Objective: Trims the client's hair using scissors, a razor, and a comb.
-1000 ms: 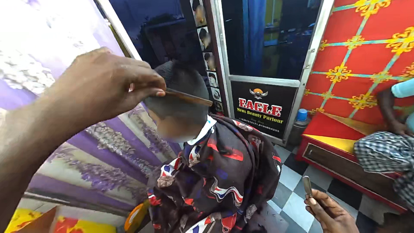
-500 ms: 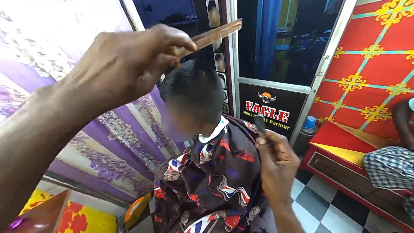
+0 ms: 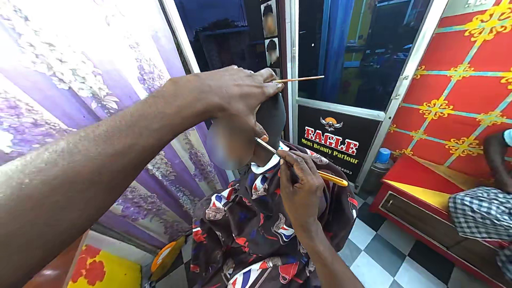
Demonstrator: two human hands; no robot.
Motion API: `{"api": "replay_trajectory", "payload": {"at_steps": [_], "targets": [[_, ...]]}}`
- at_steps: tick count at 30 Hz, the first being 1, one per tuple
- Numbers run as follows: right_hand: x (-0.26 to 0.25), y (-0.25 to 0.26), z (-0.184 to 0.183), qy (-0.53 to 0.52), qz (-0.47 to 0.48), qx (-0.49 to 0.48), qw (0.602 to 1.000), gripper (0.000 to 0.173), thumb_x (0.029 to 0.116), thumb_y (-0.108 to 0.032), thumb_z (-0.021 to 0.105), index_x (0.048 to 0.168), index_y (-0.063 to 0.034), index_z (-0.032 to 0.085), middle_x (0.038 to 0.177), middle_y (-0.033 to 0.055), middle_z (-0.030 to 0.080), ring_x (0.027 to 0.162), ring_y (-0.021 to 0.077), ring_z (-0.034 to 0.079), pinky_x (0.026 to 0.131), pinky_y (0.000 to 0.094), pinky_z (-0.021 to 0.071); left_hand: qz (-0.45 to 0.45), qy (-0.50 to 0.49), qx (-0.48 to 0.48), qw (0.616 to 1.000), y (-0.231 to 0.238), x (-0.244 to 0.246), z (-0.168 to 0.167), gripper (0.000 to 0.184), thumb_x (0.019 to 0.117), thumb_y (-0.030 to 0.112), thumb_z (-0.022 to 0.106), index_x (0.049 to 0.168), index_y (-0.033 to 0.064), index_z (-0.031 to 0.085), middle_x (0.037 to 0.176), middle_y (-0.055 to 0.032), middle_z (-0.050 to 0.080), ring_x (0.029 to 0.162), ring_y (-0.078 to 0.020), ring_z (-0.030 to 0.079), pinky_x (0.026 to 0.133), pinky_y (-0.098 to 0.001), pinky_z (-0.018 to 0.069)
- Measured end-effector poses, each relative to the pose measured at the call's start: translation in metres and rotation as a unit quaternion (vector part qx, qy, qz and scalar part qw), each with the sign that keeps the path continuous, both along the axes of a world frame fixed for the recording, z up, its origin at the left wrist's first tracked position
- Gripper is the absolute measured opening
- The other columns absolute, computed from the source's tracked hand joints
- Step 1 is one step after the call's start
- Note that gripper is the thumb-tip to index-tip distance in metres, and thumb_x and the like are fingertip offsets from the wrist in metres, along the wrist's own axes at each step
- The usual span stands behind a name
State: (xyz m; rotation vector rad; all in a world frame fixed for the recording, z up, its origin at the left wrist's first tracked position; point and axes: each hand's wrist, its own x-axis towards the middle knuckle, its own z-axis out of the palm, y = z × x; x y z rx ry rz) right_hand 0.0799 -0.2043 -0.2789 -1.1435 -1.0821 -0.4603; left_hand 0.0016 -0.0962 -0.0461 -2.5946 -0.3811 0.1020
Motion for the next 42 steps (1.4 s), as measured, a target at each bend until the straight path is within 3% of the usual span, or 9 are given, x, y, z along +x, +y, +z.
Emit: {"api": "replay_trajectory", "payload": {"at_steps": [11,18,42], "targets": [[-0.004,0.003,0.002,-0.026,-0.02,-0.025,0.999,0.02,0.0952,-0.001,0.067,0.113,-0.0055,0.076,0.115,0.011,0.072,0.105,0.0157,0.07,0.088,0.027,0.0591,0.023,0.01,0.025,0.999,-0.001,0.0,-0.005,0.11,0.0772,0.059,0.083,0.161,0.0076,0.033,0.157,-0.0167,0.038,0.12,-0.0382,0.058,0.091,-0.0559,0.0504],[-0.006,0.006,0.004,-0.027,-0.024,-0.042,0.998,0.021,0.0957,-0.001,0.066,0.114,-0.006,0.075,0.116,0.0105,0.072,0.104,0.0165,0.071,0.086,0.0286,0.0596,0.003,0.001,0.016,1.0,0.005,-0.003,-0.006,0.107,0.078,0.056,0.083,0.161,0.0082,0.034,0.156,-0.0171,0.039,0.124,-0.0391,0.057,0.096,-0.0569,0.0491],[-0.001,0.011,0.008,-0.044,-0.036,-0.072,0.996,0.02,0.0955,-0.002,0.065,0.112,-0.0065,0.075,0.114,0.0095,0.072,0.102,0.0165,0.07,0.084,0.0298,0.0591,-0.056,-0.012,0.017,0.998,0.02,-0.008,-0.005,0.105,0.0771,0.061,0.08,0.158,0.0078,0.039,0.153,-0.0164,0.045,0.123,-0.0363,0.058,0.095,-0.0551,0.0493]]}}
